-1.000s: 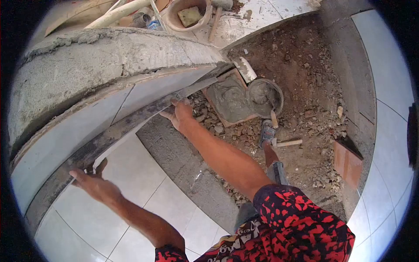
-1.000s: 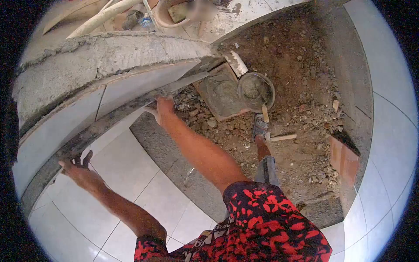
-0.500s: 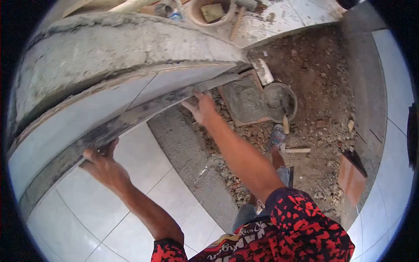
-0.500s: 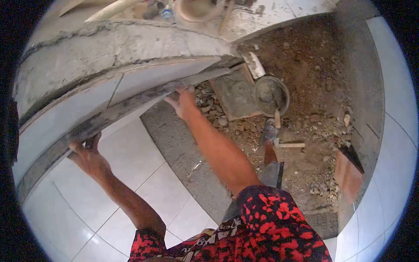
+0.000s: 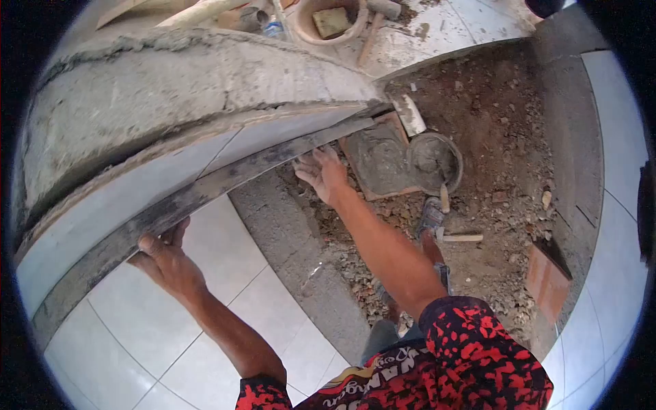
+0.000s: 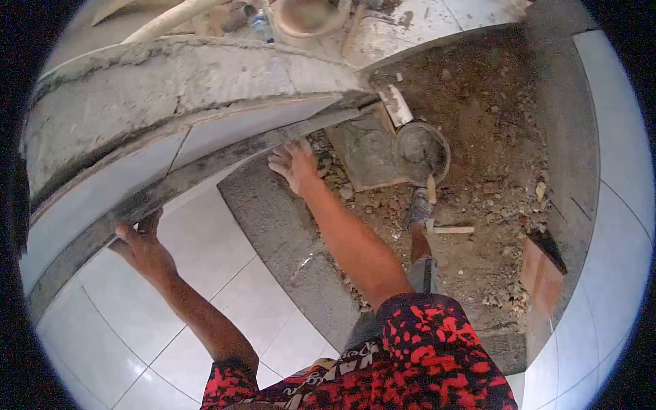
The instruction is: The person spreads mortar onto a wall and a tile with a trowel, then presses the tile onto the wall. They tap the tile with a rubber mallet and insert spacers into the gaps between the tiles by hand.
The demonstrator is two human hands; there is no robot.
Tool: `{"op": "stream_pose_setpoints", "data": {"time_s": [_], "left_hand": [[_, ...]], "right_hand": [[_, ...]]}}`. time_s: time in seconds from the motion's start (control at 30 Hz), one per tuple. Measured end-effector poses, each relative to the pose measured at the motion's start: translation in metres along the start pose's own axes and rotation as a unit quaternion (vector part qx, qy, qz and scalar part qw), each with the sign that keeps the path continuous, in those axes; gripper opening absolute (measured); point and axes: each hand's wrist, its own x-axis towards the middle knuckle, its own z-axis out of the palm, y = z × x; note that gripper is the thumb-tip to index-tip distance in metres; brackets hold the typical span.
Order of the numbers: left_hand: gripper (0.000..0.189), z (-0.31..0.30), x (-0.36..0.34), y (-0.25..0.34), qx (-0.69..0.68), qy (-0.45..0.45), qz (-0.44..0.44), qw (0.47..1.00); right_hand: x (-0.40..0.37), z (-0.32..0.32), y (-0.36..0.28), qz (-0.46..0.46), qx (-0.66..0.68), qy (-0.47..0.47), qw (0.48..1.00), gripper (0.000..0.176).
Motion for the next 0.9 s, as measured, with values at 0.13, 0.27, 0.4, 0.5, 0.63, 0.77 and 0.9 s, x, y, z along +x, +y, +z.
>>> {"op": "stream_pose_setpoints", "data": {"time_s": [0.13,0.27,0.4,0.5,0.63,0.77,0.9], "left_hand": [[0.086,0.002,-0.001,0.001,0.019,0.019,0.004,1.0],[0.089,-0.004,0.001,-0.005,0.004,0.014,-0.031,0.999],[0.065,0.005,-0.001,-0.001,0.029,0.059,-0.006,0.998],[0.063,0.006,-0.003,0.001,0.03,0.049,-0.017,0.998],[0.06,0.011,-0.002,0.009,0.038,0.056,-0.019,0.998],[0.078,0.005,-0.002,0.004,0.032,0.023,-0.027,0.999],[0.078,-0.001,-0.001,0.0,0.024,0.006,-0.032,0.999]], "right_hand": [[0.0,0.0,-0.001,-0.005,0.0,0.023,1.0,0.061],[0.005,-0.003,0.0,0.011,0.033,-0.003,0.999,0.061],[0.0,-0.004,-0.001,-0.001,0.02,0.002,1.0,0.06],[-0.009,-0.006,-0.005,-0.017,0.007,0.027,0.999,0.059],[-0.022,-0.036,-0.01,-0.009,-0.103,0.019,0.994,0.057],[-0.058,-0.125,-0.017,0.066,-0.257,0.045,0.963,0.056],[-0.134,-0.304,-0.054,0.079,-0.533,0.11,0.835,0.04]]}}
